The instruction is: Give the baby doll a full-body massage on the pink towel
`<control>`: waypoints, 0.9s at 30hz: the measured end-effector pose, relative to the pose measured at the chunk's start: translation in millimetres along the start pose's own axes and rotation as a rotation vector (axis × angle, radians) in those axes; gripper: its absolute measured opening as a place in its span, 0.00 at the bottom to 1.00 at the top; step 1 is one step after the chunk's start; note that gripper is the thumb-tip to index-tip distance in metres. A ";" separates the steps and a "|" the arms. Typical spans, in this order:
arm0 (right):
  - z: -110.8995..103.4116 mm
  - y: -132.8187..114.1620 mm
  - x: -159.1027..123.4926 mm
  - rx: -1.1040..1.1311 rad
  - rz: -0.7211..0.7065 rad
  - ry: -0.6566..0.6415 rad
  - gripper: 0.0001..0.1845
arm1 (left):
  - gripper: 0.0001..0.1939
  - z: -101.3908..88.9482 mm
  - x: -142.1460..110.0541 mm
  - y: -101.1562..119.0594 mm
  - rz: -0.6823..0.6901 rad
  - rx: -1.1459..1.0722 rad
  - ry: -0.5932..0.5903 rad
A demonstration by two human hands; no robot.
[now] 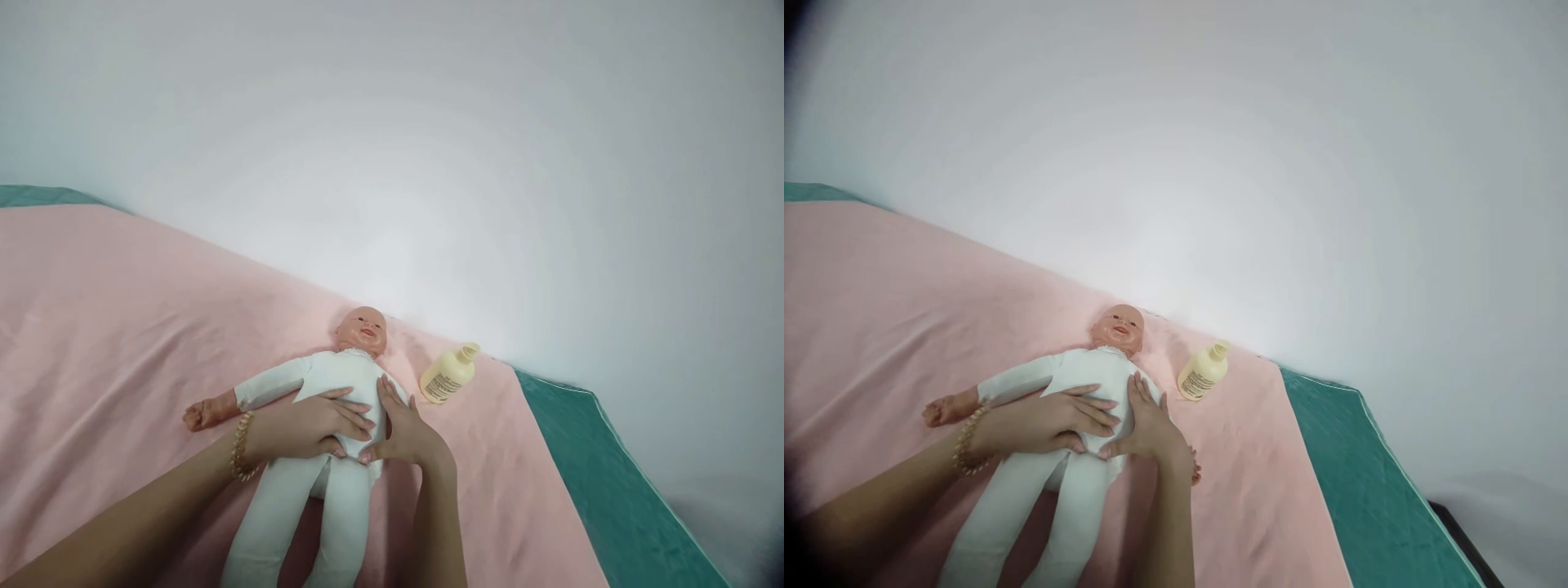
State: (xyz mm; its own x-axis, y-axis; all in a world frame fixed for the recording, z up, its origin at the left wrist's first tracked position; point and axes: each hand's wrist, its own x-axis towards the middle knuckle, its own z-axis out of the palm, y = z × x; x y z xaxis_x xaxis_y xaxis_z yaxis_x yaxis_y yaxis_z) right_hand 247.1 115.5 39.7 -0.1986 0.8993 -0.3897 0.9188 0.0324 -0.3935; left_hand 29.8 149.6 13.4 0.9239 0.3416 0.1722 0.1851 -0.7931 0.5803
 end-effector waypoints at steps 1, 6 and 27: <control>0.0 -0.3 0.4 0.003 -0.004 -0.003 0.21 | 0.21 0.5 0.4 -2.9 -0.004 0.000 -0.001; -1.7 -1.2 0.3 0.011 -0.027 -0.033 0.43 | 0.36 0.9 -0.4 -24.7 -0.072 0.046 0.061; -5.8 -43.4 -33.4 0.067 -0.313 -0.104 0.41 | 0.63 -18.5 -26.5 -30.2 -0.587 0.333 -0.059</control>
State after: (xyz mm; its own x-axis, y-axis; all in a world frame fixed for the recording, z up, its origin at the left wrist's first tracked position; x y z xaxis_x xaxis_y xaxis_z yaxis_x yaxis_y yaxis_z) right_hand 215.8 86.6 74.6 -0.5043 0.8009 -0.3228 0.7838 0.2677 -0.5603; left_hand -6.4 173.7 6.1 0.6538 0.7425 -0.1460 0.7463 -0.6009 0.2864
